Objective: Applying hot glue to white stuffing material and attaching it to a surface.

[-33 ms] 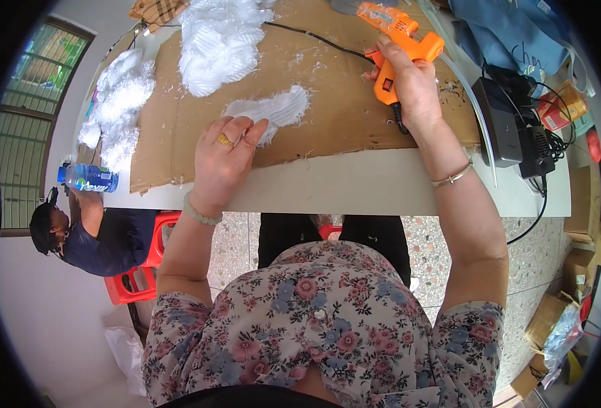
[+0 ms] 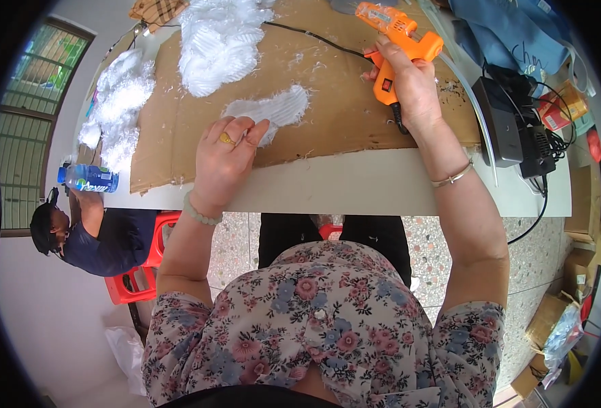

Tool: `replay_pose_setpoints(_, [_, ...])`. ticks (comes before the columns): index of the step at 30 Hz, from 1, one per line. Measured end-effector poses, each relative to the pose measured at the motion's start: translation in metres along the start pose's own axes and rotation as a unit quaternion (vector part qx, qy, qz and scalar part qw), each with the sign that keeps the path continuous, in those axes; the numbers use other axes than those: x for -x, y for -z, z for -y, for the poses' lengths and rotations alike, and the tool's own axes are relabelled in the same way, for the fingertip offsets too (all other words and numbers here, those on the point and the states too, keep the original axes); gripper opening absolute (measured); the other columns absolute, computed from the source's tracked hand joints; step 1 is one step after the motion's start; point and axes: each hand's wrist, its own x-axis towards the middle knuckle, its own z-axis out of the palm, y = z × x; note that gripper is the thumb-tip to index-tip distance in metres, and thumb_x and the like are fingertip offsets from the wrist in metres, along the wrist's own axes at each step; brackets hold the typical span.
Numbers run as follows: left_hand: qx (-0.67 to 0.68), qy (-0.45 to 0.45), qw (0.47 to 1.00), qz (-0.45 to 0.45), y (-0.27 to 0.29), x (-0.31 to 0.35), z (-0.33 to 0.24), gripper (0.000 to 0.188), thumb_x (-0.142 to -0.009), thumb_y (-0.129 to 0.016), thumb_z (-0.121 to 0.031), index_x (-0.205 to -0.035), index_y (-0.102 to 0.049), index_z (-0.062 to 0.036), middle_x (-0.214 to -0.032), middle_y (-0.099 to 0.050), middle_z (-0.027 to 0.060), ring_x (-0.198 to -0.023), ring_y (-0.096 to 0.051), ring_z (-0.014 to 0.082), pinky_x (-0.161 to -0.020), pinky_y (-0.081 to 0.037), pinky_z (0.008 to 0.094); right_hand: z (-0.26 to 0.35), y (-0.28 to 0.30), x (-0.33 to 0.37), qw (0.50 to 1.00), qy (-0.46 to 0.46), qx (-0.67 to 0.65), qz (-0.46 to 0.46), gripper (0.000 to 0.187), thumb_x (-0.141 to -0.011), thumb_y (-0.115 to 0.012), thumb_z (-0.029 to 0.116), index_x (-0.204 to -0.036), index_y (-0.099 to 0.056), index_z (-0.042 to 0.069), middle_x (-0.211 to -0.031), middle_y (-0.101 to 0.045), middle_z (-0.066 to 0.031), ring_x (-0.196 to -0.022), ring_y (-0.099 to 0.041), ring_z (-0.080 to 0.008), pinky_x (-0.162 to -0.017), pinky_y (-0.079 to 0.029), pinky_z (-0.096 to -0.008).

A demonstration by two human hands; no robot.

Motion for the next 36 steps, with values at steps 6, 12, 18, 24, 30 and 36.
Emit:
replay_pose_setpoints(6, [-0.019,-0.029,0.994,-0.103,0.000,0.000,0.000,0.029,-0.062,-0.064,-0.006,-0.091,-0.065,-0.0058,-0.087,-0.055,0.0048,-0.077,-0.055,0.0202,-0.066,-0.046,0.0318,-0.003,-0.001,0.000,1.000,-0.006,0.018,0.021,0.025,-0.089,-0.052,0.021,-0.100,-0.056,-0.001,-0.090,-0.062,-0.0112,-0.064,-0.053,-0.0127,-0.066,-0.051,-0.0337])
replay_pose_setpoints(12, [0.027,-0.022,0.998,-0.054,-0.002,0.002,0.006,0.026,-0.063,-0.065,-0.005,-0.089,-0.065,-0.0054,-0.086,-0.056,0.0049,-0.078,-0.056,0.0217,-0.068,-0.047,0.0335,-0.006,-0.003,0.001,0.999,-0.017,0.025,0.021,0.025,-0.089,-0.052,0.021,-0.098,-0.056,-0.002,-0.091,-0.062,-0.0116,-0.064,-0.053,-0.0125,-0.067,-0.051,-0.0334])
replay_pose_setpoints(18, [0.056,0.023,0.998,-0.008,-0.001,0.004,0.008,0.023,-0.064,-0.062,-0.003,-0.087,-0.064,-0.0051,-0.087,-0.057,0.0057,-0.081,-0.056,0.0238,-0.073,-0.047,0.0359,-0.007,-0.002,0.000,0.999,-0.012,0.033,0.033,0.025,-0.089,-0.052,0.022,-0.096,-0.057,-0.002,-0.091,-0.062,-0.0114,-0.065,-0.052,-0.0123,-0.067,-0.050,-0.0333])
replay_pose_setpoints(24, [0.083,0.040,0.995,0.024,-0.001,0.007,0.008,0.033,-0.060,-0.063,0.002,-0.092,-0.063,-0.0077,-0.089,-0.057,0.0058,-0.084,-0.056,0.0263,-0.075,-0.048,0.0380,-0.007,-0.004,0.002,0.999,-0.013,0.027,0.034,0.025,-0.089,-0.052,0.022,-0.098,-0.057,-0.001,-0.091,-0.062,-0.0107,-0.065,-0.052,-0.0121,-0.067,-0.050,-0.0324])
replay_pose_setpoints(30, [0.070,0.041,0.996,0.038,-0.003,0.009,0.009,0.018,-0.068,-0.060,-0.006,-0.086,-0.063,-0.0065,-0.082,-0.057,0.0054,-0.082,-0.057,0.0215,-0.074,-0.046,0.0338,-0.007,-0.008,0.005,0.998,-0.008,0.037,0.041,0.025,-0.089,-0.052,0.022,-0.099,-0.057,0.000,-0.091,-0.061,-0.0106,-0.064,-0.052,-0.0119,-0.066,-0.050,-0.0321])
replay_pose_setpoints(36, [0.072,0.040,0.995,0.056,-0.003,0.013,0.011,0.020,-0.070,-0.056,-0.009,-0.089,-0.062,-0.0056,-0.083,-0.057,0.0057,-0.083,-0.057,0.0206,-0.073,-0.046,0.0330,0.001,-0.033,0.011,0.992,-0.018,0.048,0.114,0.027,-0.089,-0.051,0.023,-0.100,-0.056,-0.001,-0.092,-0.061,-0.0112,-0.067,-0.054,-0.0128,-0.071,-0.051,-0.0342])
